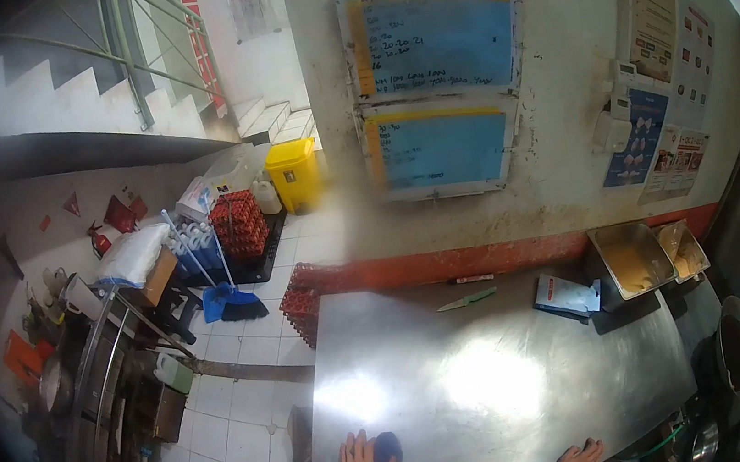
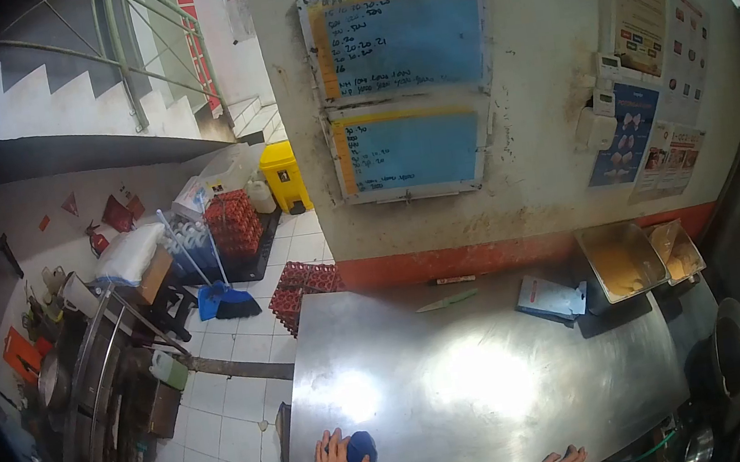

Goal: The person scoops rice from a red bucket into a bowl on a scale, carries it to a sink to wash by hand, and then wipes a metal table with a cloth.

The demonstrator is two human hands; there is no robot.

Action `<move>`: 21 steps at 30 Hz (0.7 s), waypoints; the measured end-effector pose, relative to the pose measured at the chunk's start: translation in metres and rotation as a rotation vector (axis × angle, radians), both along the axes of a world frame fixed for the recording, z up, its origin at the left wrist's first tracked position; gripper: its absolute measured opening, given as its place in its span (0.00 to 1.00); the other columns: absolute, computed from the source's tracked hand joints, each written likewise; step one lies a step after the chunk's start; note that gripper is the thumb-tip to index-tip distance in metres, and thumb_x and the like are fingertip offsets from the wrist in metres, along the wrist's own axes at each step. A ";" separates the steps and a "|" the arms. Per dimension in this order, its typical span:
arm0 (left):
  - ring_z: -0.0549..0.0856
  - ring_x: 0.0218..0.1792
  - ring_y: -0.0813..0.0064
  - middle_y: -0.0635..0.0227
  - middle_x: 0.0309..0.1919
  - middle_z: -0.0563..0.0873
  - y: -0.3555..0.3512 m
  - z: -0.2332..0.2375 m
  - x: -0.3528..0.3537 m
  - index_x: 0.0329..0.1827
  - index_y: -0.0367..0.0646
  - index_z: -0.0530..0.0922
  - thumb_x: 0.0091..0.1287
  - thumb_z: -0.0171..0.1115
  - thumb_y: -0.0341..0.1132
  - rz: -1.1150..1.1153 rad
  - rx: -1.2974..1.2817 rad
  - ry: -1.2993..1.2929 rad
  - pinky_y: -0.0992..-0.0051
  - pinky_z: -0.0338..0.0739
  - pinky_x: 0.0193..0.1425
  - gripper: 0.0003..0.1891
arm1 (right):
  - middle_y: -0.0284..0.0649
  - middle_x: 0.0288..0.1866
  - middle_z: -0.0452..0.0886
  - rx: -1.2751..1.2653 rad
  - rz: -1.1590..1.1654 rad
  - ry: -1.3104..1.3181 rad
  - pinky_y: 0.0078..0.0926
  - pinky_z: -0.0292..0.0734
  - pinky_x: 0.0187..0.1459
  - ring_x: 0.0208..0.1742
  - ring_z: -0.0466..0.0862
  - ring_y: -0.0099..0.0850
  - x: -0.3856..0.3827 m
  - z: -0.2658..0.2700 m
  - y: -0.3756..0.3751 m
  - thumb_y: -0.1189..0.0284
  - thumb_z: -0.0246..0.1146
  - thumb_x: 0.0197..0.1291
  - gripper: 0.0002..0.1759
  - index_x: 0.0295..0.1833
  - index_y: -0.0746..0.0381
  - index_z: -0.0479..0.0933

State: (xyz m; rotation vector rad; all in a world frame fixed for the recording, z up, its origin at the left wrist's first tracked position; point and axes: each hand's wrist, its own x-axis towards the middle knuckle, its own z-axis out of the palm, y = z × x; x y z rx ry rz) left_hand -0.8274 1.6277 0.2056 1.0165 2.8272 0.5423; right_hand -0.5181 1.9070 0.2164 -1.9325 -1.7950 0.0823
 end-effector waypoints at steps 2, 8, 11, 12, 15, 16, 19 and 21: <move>0.55 0.78 0.52 0.56 0.74 0.64 0.001 0.000 0.001 0.67 0.43 0.71 0.61 0.61 0.59 0.006 -0.001 0.007 0.52 0.45 0.81 0.37 | 0.62 0.61 0.74 -0.011 -0.001 0.014 0.49 0.60 0.68 0.64 0.70 0.56 0.001 -0.003 0.001 0.73 0.56 0.60 0.25 0.60 0.77 0.71; 0.55 0.77 0.51 0.55 0.74 0.64 0.000 -0.001 -0.001 0.67 0.43 0.71 0.61 0.61 0.59 -0.001 0.000 -0.001 0.51 0.45 0.81 0.36 | 0.62 0.61 0.74 -0.042 -0.007 0.047 0.50 0.60 0.68 0.65 0.70 0.56 -0.001 0.004 0.000 0.73 0.55 0.60 0.24 0.60 0.76 0.72; 0.56 0.77 0.50 0.55 0.73 0.65 0.000 0.001 -0.001 0.67 0.43 0.71 0.61 0.61 0.59 -0.005 0.005 0.004 0.51 0.45 0.80 0.36 | 0.61 0.60 0.74 -0.037 0.006 0.038 0.50 0.60 0.67 0.64 0.70 0.56 0.001 0.004 0.000 0.73 0.55 0.60 0.23 0.58 0.75 0.73; 0.56 0.77 0.50 0.55 0.73 0.65 0.000 0.001 -0.001 0.67 0.43 0.71 0.61 0.61 0.59 -0.005 0.005 0.004 0.51 0.45 0.80 0.36 | 0.60 0.59 0.75 -0.042 0.010 0.058 0.50 0.60 0.67 0.63 0.70 0.56 0.001 0.004 0.000 0.72 0.55 0.60 0.22 0.57 0.75 0.74; 0.56 0.77 0.50 0.55 0.73 0.65 0.001 0.001 0.000 0.67 0.43 0.71 0.61 0.61 0.59 -0.003 0.022 0.015 0.51 0.46 0.80 0.36 | 0.60 0.56 0.76 0.045 0.019 -0.015 0.50 0.62 0.65 0.61 0.72 0.56 0.001 0.000 0.001 0.72 0.56 0.60 0.21 0.55 0.74 0.75; 0.56 0.77 0.50 0.54 0.73 0.65 0.001 0.001 0.000 0.67 0.43 0.71 0.61 0.61 0.59 0.000 0.018 0.014 0.51 0.46 0.80 0.36 | 0.60 0.56 0.76 0.045 0.019 -0.015 0.50 0.62 0.65 0.61 0.72 0.56 0.002 0.000 0.001 0.72 0.56 0.60 0.21 0.55 0.74 0.75; 0.56 0.77 0.49 0.54 0.73 0.65 0.000 0.000 0.000 0.66 0.43 0.72 0.61 0.61 0.59 0.001 0.023 0.015 0.51 0.47 0.80 0.36 | 0.59 0.55 0.76 0.034 0.019 -0.088 0.49 0.63 0.64 0.59 0.73 0.55 0.003 -0.003 0.002 0.71 0.57 0.59 0.20 0.54 0.73 0.75; 0.56 0.77 0.49 0.54 0.73 0.65 0.000 0.000 0.000 0.66 0.43 0.72 0.60 0.62 0.59 -0.001 0.032 0.015 0.51 0.47 0.80 0.36 | 0.58 0.55 0.76 0.015 0.021 -0.086 0.49 0.64 0.63 0.59 0.74 0.54 0.004 -0.006 0.004 0.71 0.58 0.59 0.20 0.54 0.73 0.76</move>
